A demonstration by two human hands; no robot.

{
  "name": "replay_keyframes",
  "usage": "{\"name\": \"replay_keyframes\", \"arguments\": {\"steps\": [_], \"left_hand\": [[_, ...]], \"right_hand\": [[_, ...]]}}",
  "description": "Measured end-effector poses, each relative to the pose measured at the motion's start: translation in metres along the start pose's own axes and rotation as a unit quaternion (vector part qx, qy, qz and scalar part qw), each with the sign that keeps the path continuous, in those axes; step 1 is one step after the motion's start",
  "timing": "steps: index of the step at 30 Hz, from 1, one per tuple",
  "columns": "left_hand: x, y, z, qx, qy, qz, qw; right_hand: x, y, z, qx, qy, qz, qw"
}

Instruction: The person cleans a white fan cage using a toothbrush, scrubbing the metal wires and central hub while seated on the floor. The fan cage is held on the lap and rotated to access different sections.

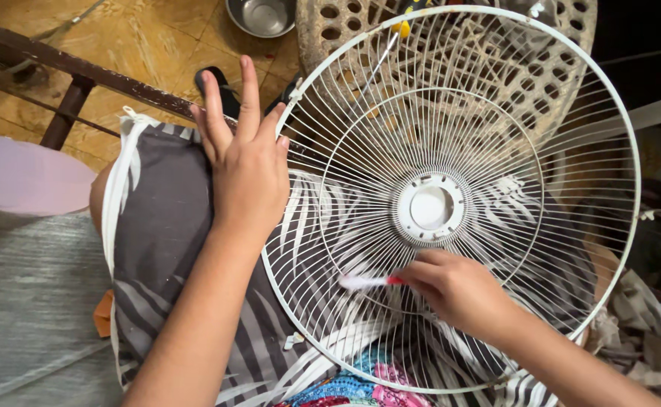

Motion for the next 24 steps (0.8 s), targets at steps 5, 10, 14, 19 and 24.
{"name": "replay_keyframes", "arguments": {"steps": [5, 10, 14, 19, 24], "left_hand": [[-0.001, 0.001, 0.000, 0.005, 0.001, 0.004, 1.000], [0.000, 0.002, 0.000, 0.009, -0.011, -0.004, 1.000], [0.000, 0.002, 0.001, 0.007, -0.009, -0.005, 1.000], [-0.001, 0.001, 0.001, 0.012, -0.014, -0.006, 1.000], [-0.001, 0.001, 0.002, 0.008, -0.015, 0.001, 1.000]], "right_hand": [[-0.006, -0.010, 0.014, -0.060, -0.024, -0.058, 0.996], [0.023, -0.005, -0.007, -0.174, -0.053, -0.091, 0.979], [0.023, 0.017, -0.002, -0.067, -0.052, -0.132, 0.988], [0.009, 0.036, 0.033, 0.054, -0.025, -0.279, 0.959], [-0.001, 0.045, 0.025, -0.020, 0.043, -0.226, 0.973]]}}
Point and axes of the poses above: each hand's wrist, its own z-axis away from the middle knuckle, its own y-axis out of the palm, x = y × z, the point moved 10 cm from there along -z, towards the middle knuckle, and after that the axes turned 13 degrees about y, right-handed, at the moved point
